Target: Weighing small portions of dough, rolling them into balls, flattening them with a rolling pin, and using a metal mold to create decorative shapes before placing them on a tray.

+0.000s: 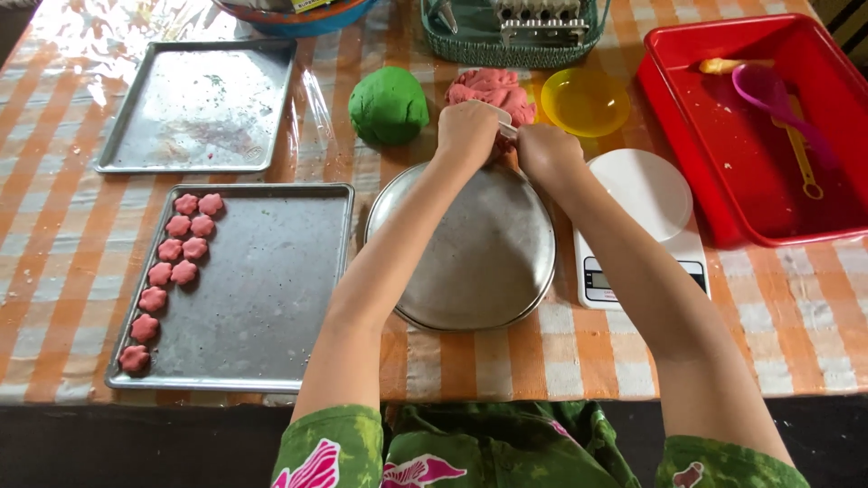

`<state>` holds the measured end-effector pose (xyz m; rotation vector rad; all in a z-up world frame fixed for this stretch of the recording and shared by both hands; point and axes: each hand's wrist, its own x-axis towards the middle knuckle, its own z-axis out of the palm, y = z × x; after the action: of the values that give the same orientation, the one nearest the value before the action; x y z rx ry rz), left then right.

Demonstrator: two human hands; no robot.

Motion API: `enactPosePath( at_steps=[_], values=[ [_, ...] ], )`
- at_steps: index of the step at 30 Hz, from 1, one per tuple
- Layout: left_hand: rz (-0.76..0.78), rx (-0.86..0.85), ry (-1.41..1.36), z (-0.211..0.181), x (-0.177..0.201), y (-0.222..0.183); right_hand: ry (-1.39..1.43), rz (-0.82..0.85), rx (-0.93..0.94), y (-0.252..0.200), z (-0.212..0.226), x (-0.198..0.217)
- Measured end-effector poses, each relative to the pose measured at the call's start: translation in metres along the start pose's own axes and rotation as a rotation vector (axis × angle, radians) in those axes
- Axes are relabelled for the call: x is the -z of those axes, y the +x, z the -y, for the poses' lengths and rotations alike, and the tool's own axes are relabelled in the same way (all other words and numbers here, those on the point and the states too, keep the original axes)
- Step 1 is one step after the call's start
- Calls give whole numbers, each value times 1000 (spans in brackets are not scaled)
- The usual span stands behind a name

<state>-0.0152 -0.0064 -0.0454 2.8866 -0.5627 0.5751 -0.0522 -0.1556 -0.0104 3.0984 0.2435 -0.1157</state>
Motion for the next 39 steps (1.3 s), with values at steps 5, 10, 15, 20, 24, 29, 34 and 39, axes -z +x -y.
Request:
enactPosePath(
  at_steps=[5,10,15,20,24,29,34,39],
  values=[
    [179,158,-6,-29,-1,11,121,143,119,11,-17,3],
    [244,134,9,-27,14,14,48,206,148,39,-27,-4],
    [136,73,7,-6,-10,15,0,118,132,8,-23,29],
    [181,120,-87,-1,-9,14,-25,119,142,-8,-29,34],
    [127,102,-52,-1,-6,12,19,94,105,16,-47,-12],
    [232,297,-242,-3,35,15,-2,-56,147,-4,-37,-9],
    [420,285,-812,-20,141,25,-222,-179,309,26,-48,-39],
    [116,120,-731,-19,168,29,-206,-120,278,-11,-41,13]
  ],
)
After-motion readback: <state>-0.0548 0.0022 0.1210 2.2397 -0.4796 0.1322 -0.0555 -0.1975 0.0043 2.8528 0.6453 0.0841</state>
